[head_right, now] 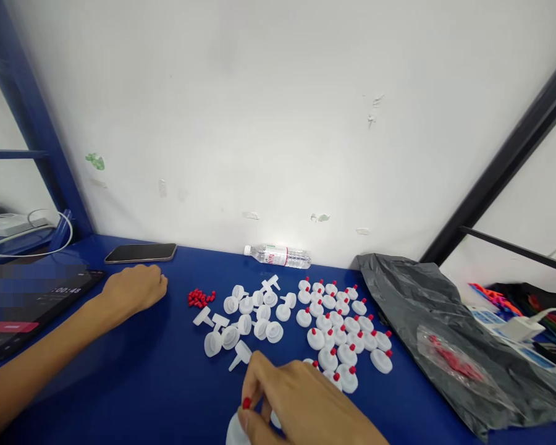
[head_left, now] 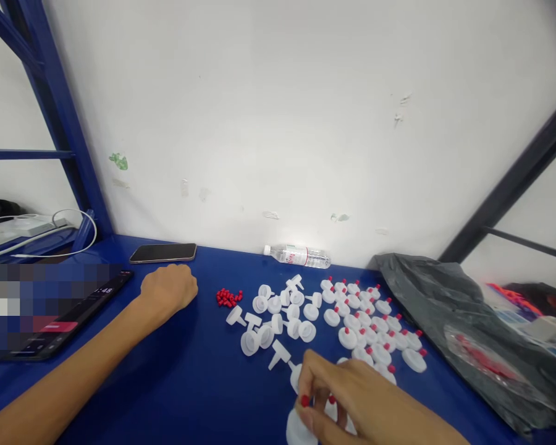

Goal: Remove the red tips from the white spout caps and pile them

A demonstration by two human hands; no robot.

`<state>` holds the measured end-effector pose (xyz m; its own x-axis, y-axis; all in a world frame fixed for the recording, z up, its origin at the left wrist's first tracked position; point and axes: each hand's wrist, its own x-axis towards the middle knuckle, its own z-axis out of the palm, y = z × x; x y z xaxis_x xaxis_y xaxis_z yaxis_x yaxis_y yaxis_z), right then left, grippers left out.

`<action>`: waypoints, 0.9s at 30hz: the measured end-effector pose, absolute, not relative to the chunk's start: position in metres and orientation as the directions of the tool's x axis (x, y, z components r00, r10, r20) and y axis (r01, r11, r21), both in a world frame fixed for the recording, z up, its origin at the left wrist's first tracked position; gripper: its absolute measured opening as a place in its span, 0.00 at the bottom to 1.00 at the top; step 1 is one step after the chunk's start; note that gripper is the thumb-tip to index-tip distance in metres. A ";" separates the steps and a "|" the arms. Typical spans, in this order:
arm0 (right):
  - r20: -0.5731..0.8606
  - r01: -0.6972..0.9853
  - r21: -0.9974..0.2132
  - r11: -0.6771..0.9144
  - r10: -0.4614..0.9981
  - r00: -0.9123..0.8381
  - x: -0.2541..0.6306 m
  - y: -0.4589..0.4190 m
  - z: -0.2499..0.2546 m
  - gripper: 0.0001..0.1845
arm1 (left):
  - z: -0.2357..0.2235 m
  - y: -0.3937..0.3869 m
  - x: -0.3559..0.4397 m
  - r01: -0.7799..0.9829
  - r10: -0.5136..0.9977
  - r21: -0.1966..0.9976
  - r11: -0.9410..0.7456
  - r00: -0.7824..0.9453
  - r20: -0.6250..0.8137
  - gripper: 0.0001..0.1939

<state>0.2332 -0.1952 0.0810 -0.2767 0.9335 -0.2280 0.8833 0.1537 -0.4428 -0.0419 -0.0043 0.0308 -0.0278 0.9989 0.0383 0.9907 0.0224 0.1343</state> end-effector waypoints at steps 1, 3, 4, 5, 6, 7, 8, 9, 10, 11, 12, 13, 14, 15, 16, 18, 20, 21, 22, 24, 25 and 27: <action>-0.265 0.889 -0.430 0.156 0.920 -0.289 0.232 -0.194 0.080 0.05 | 0.029 -0.004 -0.042 0.991 0.999 0.130 0.033 -0.034 0.008 0.15; -0.294 0.900 -0.409 0.148 0.913 -0.283 0.230 -0.191 0.076 0.06 | 0.027 -0.004 -0.039 0.990 1.000 0.138 0.026 -0.023 -0.021 0.13; -0.289 0.902 -0.407 0.142 0.917 -0.274 0.230 -0.189 0.073 0.07 | 0.026 -0.005 -0.036 0.988 1.000 0.152 0.012 -0.008 -0.026 0.12; -0.275 0.903 -0.409 0.132 0.926 -0.260 0.231 -0.188 0.071 0.07 | 0.025 -0.006 -0.032 0.985 1.000 0.172 -0.005 0.010 -0.028 0.11; -0.255 0.902 -0.414 0.123 0.936 -0.244 0.232 -0.186 0.069 0.08 | 0.024 -0.006 -0.029 0.980 0.999 0.196 -0.025 0.032 -0.032 0.11; -0.237 0.898 -0.424 0.115 0.943 -0.233 0.234 -0.186 0.067 0.08 | 0.023 -0.007 -0.025 0.974 0.998 0.224 -0.047 0.056 -0.037 0.10; -0.221 0.895 -0.433 0.109 0.949 -0.223 0.236 -0.185 0.065 0.08 | 0.023 -0.008 -0.022 0.965 0.995 0.255 -0.068 0.083 -0.046 0.10; -0.210 0.891 -0.441 0.106 0.953 -0.217 0.238 -0.184 0.065 0.08 | 0.024 -0.009 -0.019 0.953 0.992 0.288 -0.090 0.111 -0.057 0.11; -0.198 0.889 -0.445 0.108 0.956 -0.215 0.240 -0.184 0.064 0.07 | 0.025 -0.010 -0.017 0.940 0.988 0.322 -0.111 0.138 -0.063 0.12; -0.187 0.887 -0.448 0.115 0.958 -0.218 0.242 -0.184 0.064 0.07 | 0.026 -0.011 -0.015 0.926 0.985 0.353 -0.132 0.163 -0.062 0.13; -0.172 0.883 -0.452 0.123 0.960 -0.222 0.244 -0.183 0.065 0.06 | 0.028 -0.012 -0.014 0.913 0.982 0.379 -0.151 0.183 -0.050 0.15; -0.154 0.879 -0.460 0.127 0.963 -0.220 0.245 -0.183 0.066 0.06 | 0.030 -0.013 -0.013 0.902 0.980 0.397 -0.169 0.196 -0.030 0.16; -0.139 0.869 -0.477 0.129 0.965 -0.220 0.246 -0.182 0.068 0.06 | 0.031 -0.014 -0.013 0.894 0.979 0.408 -0.184 0.202 -0.003 0.17; -0.123 0.854 -0.505 0.125 0.969 -0.215 0.247 -0.181 0.069 0.06 | 0.033 -0.014 -0.013 0.890 0.979 0.411 -0.197 0.204 0.028 0.18; -0.103 0.834 -0.537 0.121 0.973 -0.208 0.247 -0.179 0.071 0.06 | 0.034 -0.015 -0.014 0.890 0.978 0.407 -0.207 0.200 0.060 0.18; -0.055 0.790 -0.601 0.122 0.980 -0.193 0.246 -0.177 0.072 0.07 | 0.037 -0.015 -0.014 0.896 0.974 0.385 -0.223 0.187 0.128 0.18; 0.012 0.757 -0.636 0.150 0.983 -0.185 0.244 -0.174 0.071 0.07 | 0.041 -0.017 -0.014 0.903 0.965 0.357 -0.238 0.176 0.197 0.17; 0.043 0.752 -0.638 0.164 0.983 -0.177 0.242 -0.173 0.070 0.06 | 0.045 -0.019 -0.012 0.904 0.959 0.348 -0.247 0.175 0.225 0.16; 0.068 0.754 -0.633 0.175 0.983 -0.171 0.239 -0.173 0.068 0.06 | 0.049 -0.024 -0.010 0.904 0.952 0.341 -0.259 0.180 0.246 0.16; 0.114 0.768 -0.609 0.198 0.980 -0.163 0.233 -0.171 0.064 0.06 | 0.058 -0.039 -0.005 0.882 0.935 0.351 -0.315 0.225 0.275 0.16; 0.133 0.772 -0.600 0.210 0.978 -0.163 0.229 -0.171 0.062 0.06 | 0.063 -0.051 -0.001 0.863 0.924 0.360 -0.354 0.264 0.276 0.17; 0.161 0.756 -0.609 0.241 0.970 -0.180 0.221 -0.170 0.059 0.06 | 0.067 -0.080 0.007 0.762 0.886 0.453 -0.463 0.387 0.255 0.21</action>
